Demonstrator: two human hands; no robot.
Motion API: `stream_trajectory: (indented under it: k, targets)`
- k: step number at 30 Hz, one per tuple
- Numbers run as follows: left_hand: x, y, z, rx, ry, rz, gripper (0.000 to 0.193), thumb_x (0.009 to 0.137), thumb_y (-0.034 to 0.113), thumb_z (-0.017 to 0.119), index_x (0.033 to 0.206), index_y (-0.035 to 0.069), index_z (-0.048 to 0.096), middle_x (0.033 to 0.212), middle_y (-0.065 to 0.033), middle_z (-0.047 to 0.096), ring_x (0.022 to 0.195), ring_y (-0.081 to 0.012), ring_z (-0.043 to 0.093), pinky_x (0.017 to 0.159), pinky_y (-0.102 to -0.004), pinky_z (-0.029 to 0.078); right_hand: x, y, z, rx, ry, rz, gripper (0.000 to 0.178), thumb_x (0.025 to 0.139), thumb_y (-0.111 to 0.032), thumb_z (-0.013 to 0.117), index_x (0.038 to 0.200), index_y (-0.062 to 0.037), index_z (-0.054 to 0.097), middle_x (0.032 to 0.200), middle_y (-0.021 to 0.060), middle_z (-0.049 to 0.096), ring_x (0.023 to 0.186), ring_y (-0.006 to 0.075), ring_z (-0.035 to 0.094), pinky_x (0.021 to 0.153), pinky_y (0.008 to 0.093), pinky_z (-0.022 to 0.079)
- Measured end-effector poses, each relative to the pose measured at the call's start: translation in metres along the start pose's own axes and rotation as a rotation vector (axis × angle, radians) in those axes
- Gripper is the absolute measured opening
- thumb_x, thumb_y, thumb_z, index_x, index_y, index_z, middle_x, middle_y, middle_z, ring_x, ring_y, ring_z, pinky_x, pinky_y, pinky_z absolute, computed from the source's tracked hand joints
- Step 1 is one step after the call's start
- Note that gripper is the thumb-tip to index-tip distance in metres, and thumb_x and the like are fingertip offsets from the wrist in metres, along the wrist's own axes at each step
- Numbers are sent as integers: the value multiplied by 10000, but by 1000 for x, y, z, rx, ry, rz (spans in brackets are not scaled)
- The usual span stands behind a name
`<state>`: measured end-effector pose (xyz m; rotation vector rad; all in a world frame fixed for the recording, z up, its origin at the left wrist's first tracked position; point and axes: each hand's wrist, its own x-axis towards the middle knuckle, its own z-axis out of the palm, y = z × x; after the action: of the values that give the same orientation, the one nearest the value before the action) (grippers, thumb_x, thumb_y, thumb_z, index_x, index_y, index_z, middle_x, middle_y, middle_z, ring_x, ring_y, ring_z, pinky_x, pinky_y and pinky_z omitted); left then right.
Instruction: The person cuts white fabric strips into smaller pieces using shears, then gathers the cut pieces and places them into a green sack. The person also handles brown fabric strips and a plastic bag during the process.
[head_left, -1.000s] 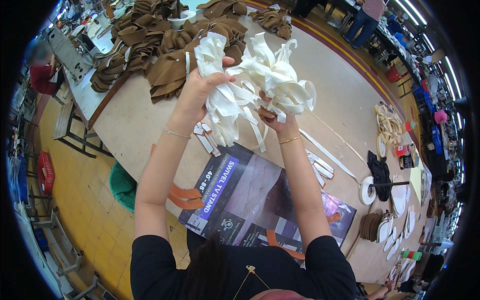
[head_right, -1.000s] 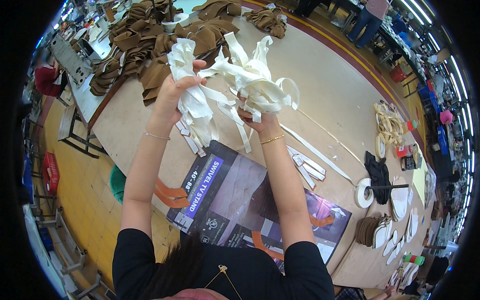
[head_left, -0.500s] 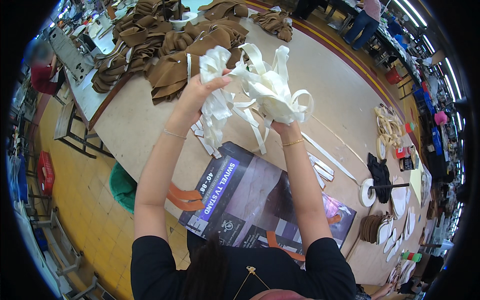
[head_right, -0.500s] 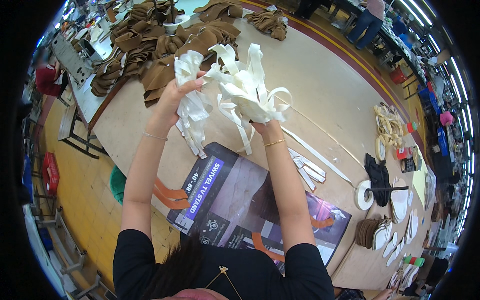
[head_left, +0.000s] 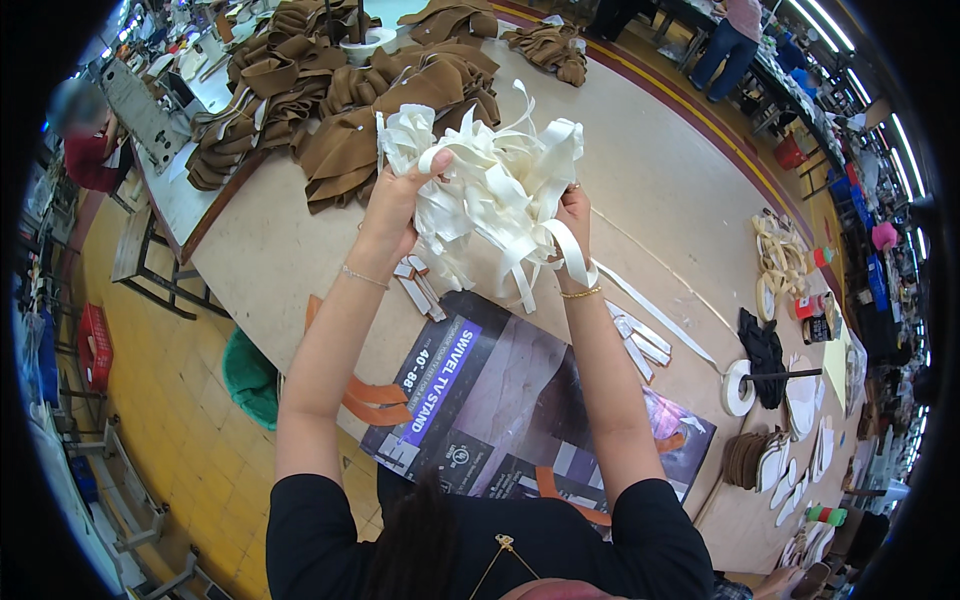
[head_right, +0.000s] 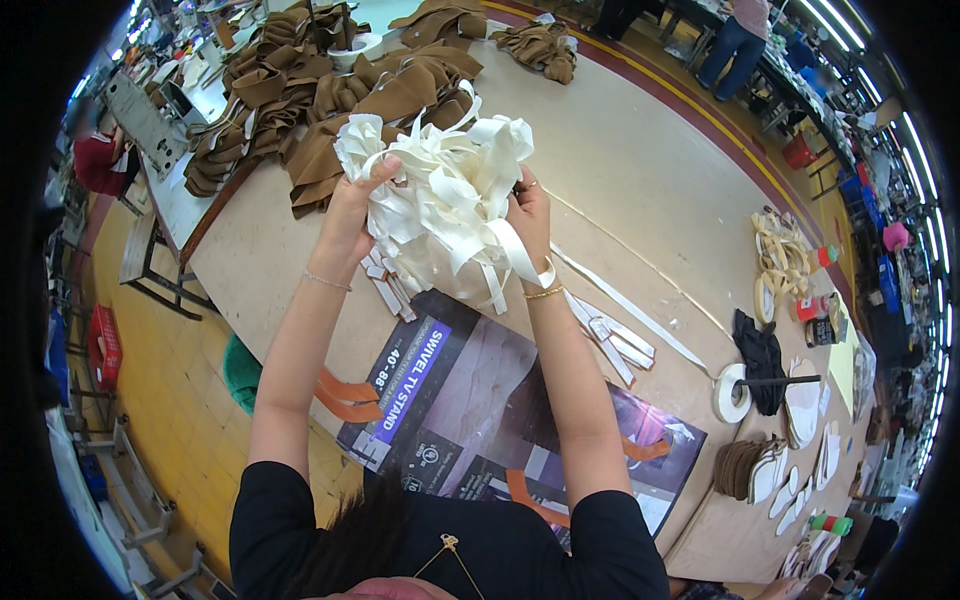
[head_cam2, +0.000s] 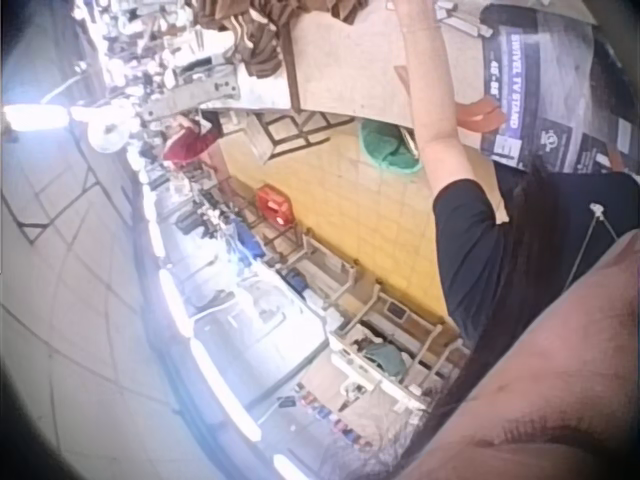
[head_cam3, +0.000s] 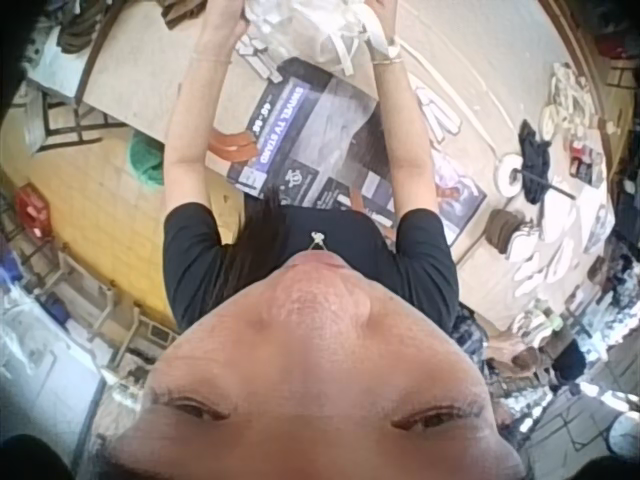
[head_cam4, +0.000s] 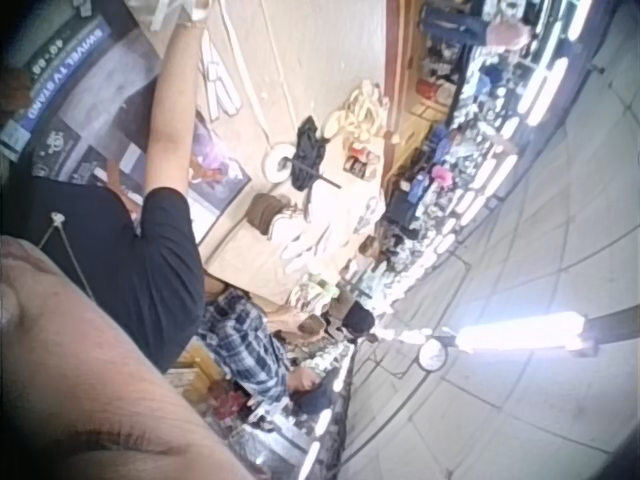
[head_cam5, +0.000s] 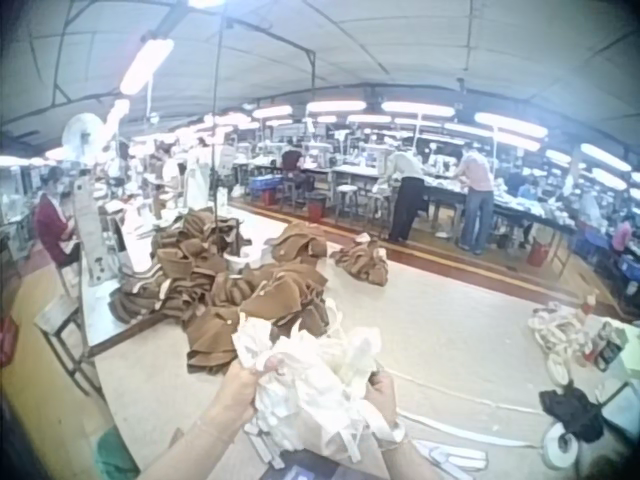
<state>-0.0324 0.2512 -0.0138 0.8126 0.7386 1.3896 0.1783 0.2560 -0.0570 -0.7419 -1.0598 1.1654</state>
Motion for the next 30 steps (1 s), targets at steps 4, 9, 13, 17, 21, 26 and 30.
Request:
stream_trajectory:
  k: [4,9,13,17,21,26,30]
  targets:
    - [5,-6,0,-123,-19,-46,343,850,173,740,1141,68,590,1039,-42,650,919,-156,647,830,-333,551,0,0,1,-13,-17,-30,256,913,53,553,1155,3,621,980,46,679,816,79,619,717,234,523]
    - [3,-7,5,-247,-34,-108,356,861,186,723,1163,66,579,1091,-83,654,969,-216,664,874,-378,556,-1,-6,9,-90,-20,-43,232,905,62,551,1121,12,619,986,45,675,831,80,614,741,242,519]
    - [2,-9,3,-263,-42,-95,359,862,165,707,1179,64,570,1106,-89,649,976,-228,667,879,-387,558,-3,-10,12,-90,6,-67,225,911,59,546,1120,12,613,990,44,671,829,77,612,736,236,518]
    - [-2,-8,3,-227,-47,-89,378,842,156,707,1178,59,565,1101,-88,640,976,-219,659,876,-376,556,-3,-7,6,-6,-16,-56,234,919,51,545,1141,10,604,983,45,669,835,76,612,739,230,518]
    - [-6,-4,9,-222,-45,-79,398,827,168,713,1179,57,564,1099,-84,637,992,-209,645,887,-364,548,-4,-5,3,57,-31,-20,276,914,14,590,1189,7,577,1029,54,661,883,89,619,777,242,529]
    - [-9,-4,13,-213,-28,-52,410,828,200,719,1185,72,565,1111,-77,636,998,-207,647,892,-368,544,-9,-3,7,144,-50,30,373,901,-33,635,1258,-1,533,1140,73,637,962,121,624,876,263,523]
    - [-5,-8,12,-229,-51,-74,481,856,292,719,1246,71,547,1192,-91,624,1076,-221,628,934,-385,530,-9,-6,15,90,-27,18,368,911,-53,622,1266,-12,531,1154,73,636,978,140,626,887,275,516]
